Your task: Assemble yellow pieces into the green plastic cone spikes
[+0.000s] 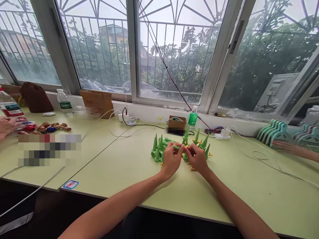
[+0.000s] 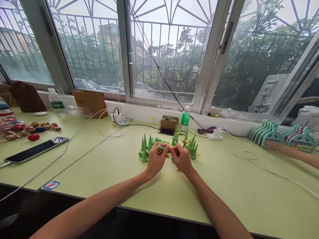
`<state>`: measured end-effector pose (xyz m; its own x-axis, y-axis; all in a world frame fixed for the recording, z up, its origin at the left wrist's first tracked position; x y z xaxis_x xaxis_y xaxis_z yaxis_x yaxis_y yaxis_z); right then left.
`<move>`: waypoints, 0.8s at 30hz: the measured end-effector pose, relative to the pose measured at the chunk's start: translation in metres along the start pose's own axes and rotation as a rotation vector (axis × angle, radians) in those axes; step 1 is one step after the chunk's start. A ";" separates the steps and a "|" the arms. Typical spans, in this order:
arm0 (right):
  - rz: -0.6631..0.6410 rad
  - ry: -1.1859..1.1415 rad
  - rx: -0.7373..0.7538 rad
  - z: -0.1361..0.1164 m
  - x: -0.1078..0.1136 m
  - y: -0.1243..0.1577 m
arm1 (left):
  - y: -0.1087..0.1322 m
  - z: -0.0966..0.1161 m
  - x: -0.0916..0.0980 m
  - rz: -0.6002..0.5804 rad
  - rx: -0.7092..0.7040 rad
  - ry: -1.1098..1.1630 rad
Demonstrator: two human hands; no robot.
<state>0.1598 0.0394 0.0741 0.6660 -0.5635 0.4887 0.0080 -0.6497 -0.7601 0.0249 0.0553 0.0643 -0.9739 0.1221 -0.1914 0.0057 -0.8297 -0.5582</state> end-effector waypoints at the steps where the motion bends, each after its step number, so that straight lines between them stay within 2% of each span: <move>1: 0.001 0.002 0.003 0.000 0.000 0.000 | 0.000 0.000 0.000 -0.003 -0.002 -0.007; 24: 0.009 -0.003 -0.017 -0.001 -0.001 0.000 | 0.002 0.000 -0.002 -0.055 -0.101 -0.126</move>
<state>0.1583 0.0390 0.0741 0.6684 -0.5678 0.4805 -0.0106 -0.6532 -0.7571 0.0273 0.0531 0.0634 -0.9941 0.0908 -0.0592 -0.0314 -0.7639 -0.6446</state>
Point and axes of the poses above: each hand's wrist, its own y-axis away from the middle knuckle, its own x-axis out of the back of the hand, z = x × y, the point moved 9 cm from there along -y, towards the middle knuckle, and after that the axes turned 12 degrees about y, right-handed, at the moved point
